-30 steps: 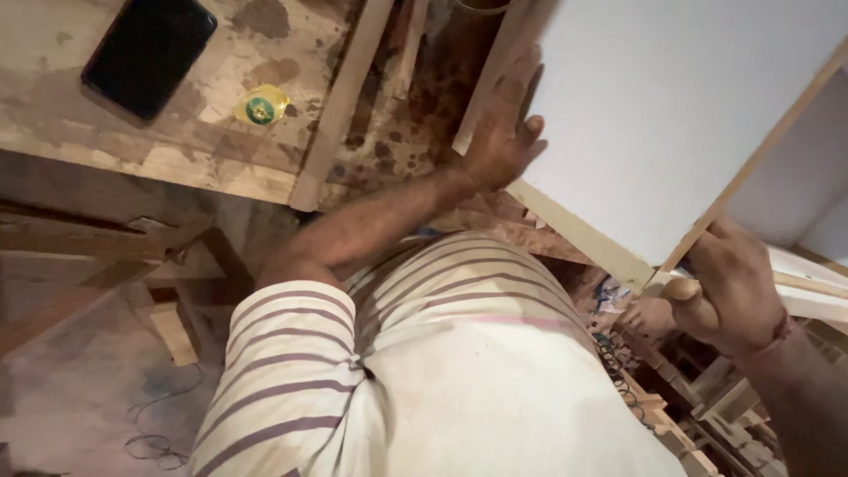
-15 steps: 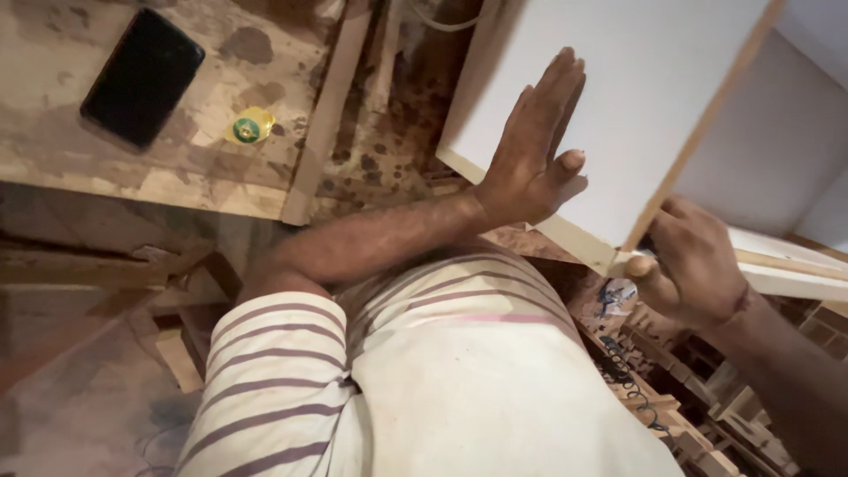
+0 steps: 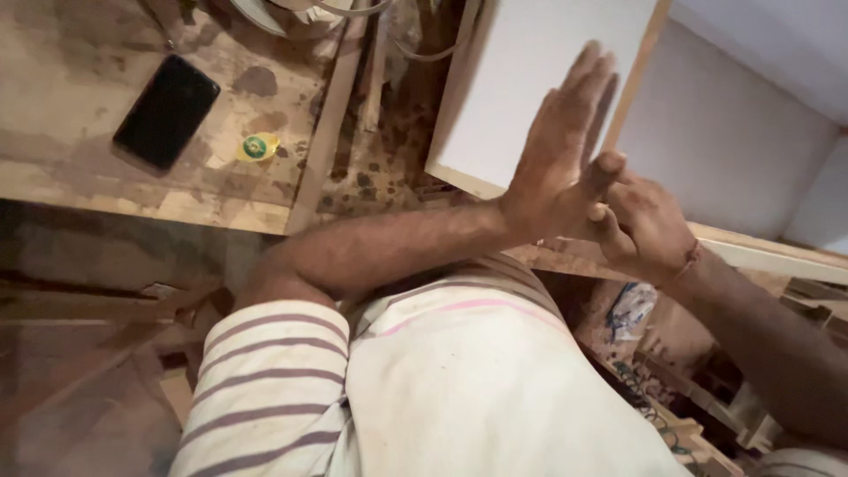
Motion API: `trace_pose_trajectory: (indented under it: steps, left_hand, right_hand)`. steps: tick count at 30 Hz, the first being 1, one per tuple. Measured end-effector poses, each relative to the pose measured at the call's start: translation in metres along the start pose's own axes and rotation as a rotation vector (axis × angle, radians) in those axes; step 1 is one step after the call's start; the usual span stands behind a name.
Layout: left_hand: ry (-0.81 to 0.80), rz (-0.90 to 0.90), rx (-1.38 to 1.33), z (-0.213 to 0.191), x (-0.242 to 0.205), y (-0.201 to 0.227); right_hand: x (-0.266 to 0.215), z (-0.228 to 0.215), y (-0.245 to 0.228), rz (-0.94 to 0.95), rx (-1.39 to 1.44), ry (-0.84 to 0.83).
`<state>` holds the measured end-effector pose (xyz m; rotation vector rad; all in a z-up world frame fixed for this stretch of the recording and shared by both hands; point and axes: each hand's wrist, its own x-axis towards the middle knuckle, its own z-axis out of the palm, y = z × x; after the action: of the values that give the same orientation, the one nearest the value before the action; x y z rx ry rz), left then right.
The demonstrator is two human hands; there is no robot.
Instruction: The person applies glue to the edge of a white wooden panel and then presses a strip of edge banding onto it. They smooth the banding along the edge with their fingers to ensure adhesion.
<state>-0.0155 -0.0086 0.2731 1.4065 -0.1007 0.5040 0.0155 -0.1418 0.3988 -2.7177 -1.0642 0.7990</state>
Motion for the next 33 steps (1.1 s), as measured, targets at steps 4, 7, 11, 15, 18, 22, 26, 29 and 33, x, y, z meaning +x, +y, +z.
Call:
trace_pose_trajectory:
  steps: [4, 7, 11, 15, 18, 22, 26, 29, 33]
  left_hand:
    - [0.033, 0.034, -0.088, 0.001, 0.008, 0.008]
    - [0.067, 0.026, -0.317, 0.004, 0.012, 0.017]
    - [0.079, 0.000, -0.355, -0.028, 0.010, 0.009]
    - [-0.084, -0.065, -0.135, -0.068, -0.036, 0.002]
    - [-0.160, 0.161, 0.029, -0.073, -0.070, 0.013]
    - [-0.218, 0.269, 0.203, -0.080, -0.081, 0.026]
    - [-0.257, 0.295, 0.262, -0.078, -0.084, 0.030]
    - [-0.246, 0.317, 0.243, -0.072, -0.081, 0.030]
    - [-0.234, 0.334, 0.218, -0.069, -0.082, 0.031]
  right_hand:
    - [0.001, -0.001, 0.001, -0.039, 0.017, 0.036]
    - [0.002, 0.001, -0.001, -0.081, 0.009, 0.054]
    - [-0.004, 0.000, -0.007, -0.054, 0.053, 0.145]
    - [-0.004, -0.005, -0.006, 0.297, 0.225, 0.041]
    - [-0.001, -0.008, -0.002, 0.201, 0.328, -0.026]
    - [0.000, -0.018, -0.005, 0.187, 0.324, -0.127]
    - [0.001, -0.020, -0.009, 0.226, 0.303, -0.165]
    - [0.005, -0.021, -0.007, 0.224, 0.285, -0.192]
    - [0.007, -0.020, -0.001, 0.263, 0.255, -0.259]
